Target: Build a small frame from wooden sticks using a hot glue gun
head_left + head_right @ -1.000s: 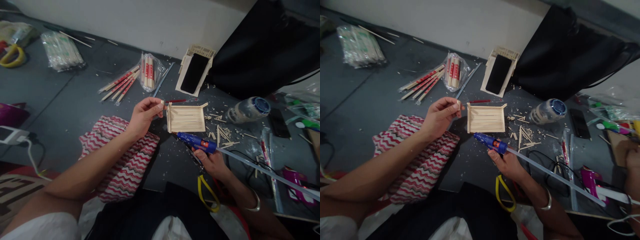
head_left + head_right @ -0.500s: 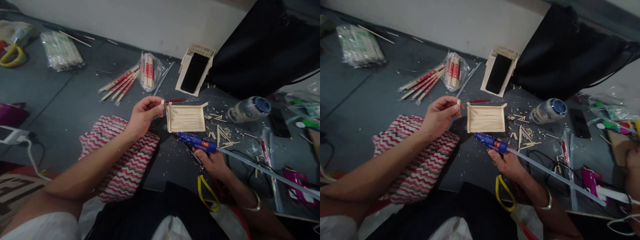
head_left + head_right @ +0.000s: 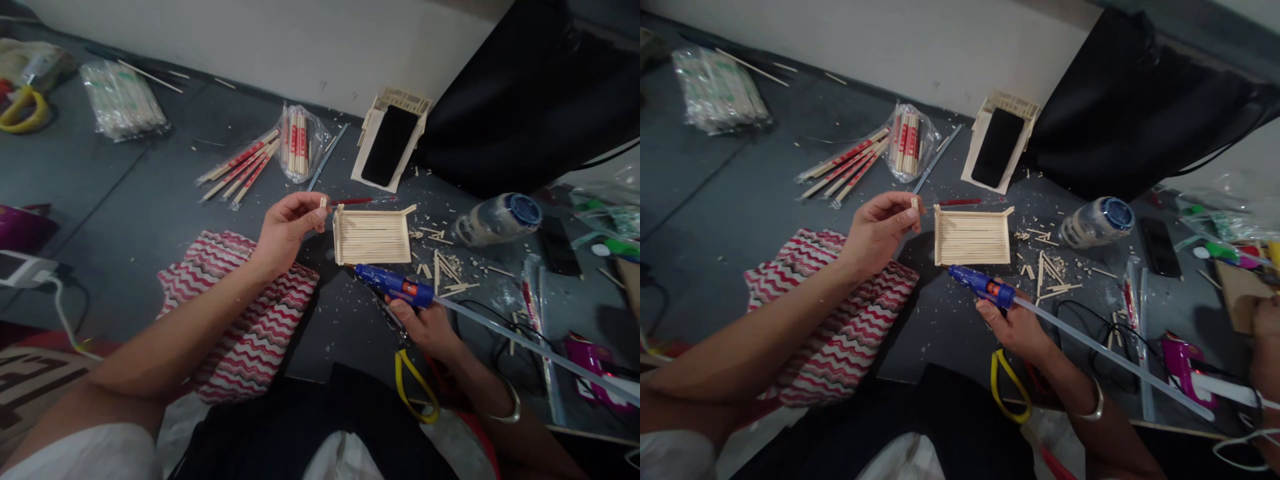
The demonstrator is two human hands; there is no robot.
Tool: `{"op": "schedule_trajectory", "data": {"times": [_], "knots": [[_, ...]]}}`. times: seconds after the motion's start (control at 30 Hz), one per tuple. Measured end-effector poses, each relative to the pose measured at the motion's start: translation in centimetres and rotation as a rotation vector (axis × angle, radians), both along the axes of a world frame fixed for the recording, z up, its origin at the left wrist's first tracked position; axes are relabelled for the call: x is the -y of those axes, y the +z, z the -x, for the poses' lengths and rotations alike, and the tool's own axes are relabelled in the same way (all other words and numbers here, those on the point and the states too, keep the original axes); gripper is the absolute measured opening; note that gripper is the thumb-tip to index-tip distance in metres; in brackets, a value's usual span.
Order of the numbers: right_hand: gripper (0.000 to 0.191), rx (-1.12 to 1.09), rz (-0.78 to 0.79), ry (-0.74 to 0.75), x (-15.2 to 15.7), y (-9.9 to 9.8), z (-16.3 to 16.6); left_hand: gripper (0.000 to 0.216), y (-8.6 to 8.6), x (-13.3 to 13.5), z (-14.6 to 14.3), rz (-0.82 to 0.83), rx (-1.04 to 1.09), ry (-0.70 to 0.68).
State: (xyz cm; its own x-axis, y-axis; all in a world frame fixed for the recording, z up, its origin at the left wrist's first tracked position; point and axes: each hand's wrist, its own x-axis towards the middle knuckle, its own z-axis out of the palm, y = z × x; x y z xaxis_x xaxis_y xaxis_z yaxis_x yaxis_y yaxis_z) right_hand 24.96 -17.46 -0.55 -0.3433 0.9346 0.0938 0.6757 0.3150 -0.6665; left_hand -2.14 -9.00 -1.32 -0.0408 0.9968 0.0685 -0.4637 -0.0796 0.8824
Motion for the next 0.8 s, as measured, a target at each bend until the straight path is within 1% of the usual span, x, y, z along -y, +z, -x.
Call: {"op": "schedule_trajectory", "data": {"times": [0.1, 0.17, 0.3, 0.4, 0.5, 0.57, 0.63, 0.8], "knots": [[0.062, -0.021, -0.004, -0.023, 0.0, -0.2, -0.2, 0.026, 0.1, 0.0, 0.0, 0.001, -0.004, 0.010], [0.059, -0.072, 0.025, -0.033, 0.1, -0.2, -0.3, 0.026, 0.2, 0.0, 0.0, 0.000, -0.008, 0.014], [0.050, -0.269, 0.161, -0.055, 0.5, -0.1, -0.2, 0.027, 0.1, 0.0, 0.1, -0.017, -0.010, 0.025], [0.049, -0.423, 0.241, -0.063, 0.9, -0.2, -0.2, 0.027, 0.0, 0.0, 0.1, -0.030, -0.038, 0.043], [0.045, -0.504, 0.215, -0.030, 1.1, -0.1, -0.4, 0.028, -0.1, 0.1, 0.0, -0.062, -0.092, 0.078], [0.042, -0.529, 0.188, 0.009, 1.1, -0.1, -0.5, 0.029, 0.0, 0.4, 0.0, -0.088, -0.130, 0.083], [0.040, -0.528, 0.195, 0.032, 1.1, 0.0, -0.4, 0.029, 0.3, 0.6, -0.1, -0.114, -0.171, 0.072], [0.044, -0.424, 0.254, -0.025, 0.8, 0.3, 0.3, 0.028, 0.6, 1.0, -0.2, -0.178, -0.270, 0.034]]}}
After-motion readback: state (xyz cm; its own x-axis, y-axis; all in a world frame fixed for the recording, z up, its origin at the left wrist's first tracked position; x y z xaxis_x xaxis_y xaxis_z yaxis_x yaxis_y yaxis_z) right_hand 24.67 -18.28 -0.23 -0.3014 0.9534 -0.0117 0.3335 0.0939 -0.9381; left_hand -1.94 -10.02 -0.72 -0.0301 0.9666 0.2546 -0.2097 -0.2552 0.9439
